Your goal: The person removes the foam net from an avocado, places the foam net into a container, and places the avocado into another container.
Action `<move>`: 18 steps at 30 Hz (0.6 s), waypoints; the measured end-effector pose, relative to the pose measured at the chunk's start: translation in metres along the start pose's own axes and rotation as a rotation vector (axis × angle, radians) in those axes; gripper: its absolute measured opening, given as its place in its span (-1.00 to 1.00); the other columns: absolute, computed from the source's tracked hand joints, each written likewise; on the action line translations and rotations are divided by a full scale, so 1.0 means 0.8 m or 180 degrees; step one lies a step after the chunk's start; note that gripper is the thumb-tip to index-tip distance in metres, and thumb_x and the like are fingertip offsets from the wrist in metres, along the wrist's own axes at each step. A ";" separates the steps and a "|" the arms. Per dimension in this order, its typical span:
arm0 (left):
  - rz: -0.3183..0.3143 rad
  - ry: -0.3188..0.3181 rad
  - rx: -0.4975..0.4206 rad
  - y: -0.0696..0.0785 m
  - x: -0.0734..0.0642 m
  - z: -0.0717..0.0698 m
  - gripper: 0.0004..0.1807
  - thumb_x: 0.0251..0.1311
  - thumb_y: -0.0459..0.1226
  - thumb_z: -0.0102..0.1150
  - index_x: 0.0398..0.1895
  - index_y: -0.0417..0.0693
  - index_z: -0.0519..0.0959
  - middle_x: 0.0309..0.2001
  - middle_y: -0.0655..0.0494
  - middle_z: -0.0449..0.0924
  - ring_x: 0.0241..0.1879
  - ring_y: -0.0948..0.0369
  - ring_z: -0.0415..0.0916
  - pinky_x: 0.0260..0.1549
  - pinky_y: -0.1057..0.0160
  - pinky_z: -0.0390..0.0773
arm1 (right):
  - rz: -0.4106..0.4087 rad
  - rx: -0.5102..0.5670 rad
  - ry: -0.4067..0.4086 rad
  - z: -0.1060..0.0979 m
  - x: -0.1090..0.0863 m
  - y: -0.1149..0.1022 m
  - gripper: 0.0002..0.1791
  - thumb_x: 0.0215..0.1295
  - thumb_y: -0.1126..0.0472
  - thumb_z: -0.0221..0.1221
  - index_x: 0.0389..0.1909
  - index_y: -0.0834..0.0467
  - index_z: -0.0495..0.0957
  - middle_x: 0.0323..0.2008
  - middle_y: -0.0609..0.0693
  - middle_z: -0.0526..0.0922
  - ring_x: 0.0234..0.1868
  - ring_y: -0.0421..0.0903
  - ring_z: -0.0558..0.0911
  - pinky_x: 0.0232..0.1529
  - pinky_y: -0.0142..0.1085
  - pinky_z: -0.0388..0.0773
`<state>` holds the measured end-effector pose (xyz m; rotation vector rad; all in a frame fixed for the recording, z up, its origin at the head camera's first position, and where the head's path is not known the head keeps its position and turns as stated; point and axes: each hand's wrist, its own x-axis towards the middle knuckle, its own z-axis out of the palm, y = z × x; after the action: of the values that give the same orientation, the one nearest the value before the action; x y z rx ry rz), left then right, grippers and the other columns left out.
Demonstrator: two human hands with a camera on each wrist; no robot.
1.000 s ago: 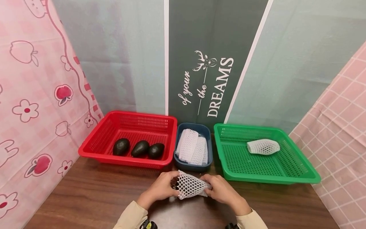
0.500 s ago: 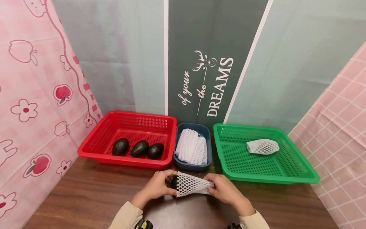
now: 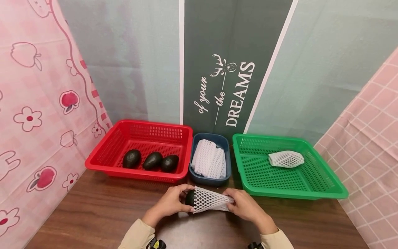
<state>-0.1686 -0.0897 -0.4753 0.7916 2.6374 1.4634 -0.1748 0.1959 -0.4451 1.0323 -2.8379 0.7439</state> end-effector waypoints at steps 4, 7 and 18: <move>0.0046 0.0068 -0.0075 0.001 -0.002 -0.001 -0.35 -0.27 -0.26 0.52 0.01 -0.18 0.51 -0.18 0.08 0.57 -0.29 0.20 0.53 -0.34 0.25 0.52 | 0.0107 0.0040 -0.0093 -0.003 -0.001 -0.003 -0.63 -0.07 0.36 0.28 -0.16 0.13 0.52 -0.25 -0.14 0.56 -0.25 -0.21 0.51 -0.23 -0.24 0.47; 0.0043 0.0084 -0.0109 0.002 -0.003 -0.003 -0.34 -0.26 -0.27 0.52 0.02 -0.22 0.50 -0.15 0.07 0.58 -0.24 0.16 0.53 -0.30 0.23 0.52 | 0.0150 0.0059 -0.0156 -0.007 -0.001 -0.006 -0.54 -0.07 0.36 0.30 -0.06 0.21 0.49 -0.12 -0.03 0.55 -0.10 -0.09 0.52 -0.10 -0.14 0.45; 0.0012 -0.0085 -0.0247 0.007 -0.002 0.002 -0.31 -0.28 -0.26 0.53 0.03 -0.28 0.49 -0.09 0.02 0.55 -0.17 0.13 0.53 -0.21 0.20 0.53 | 0.0034 0.0151 -0.0306 0.001 0.006 -0.014 -0.48 -0.08 0.29 0.33 0.00 0.23 0.47 -0.07 0.01 0.55 -0.08 -0.09 0.52 -0.07 -0.16 0.44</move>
<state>-0.1643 -0.0867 -0.4722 0.8040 2.5441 1.5343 -0.1713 0.1852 -0.4397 1.0892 -2.9220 0.7872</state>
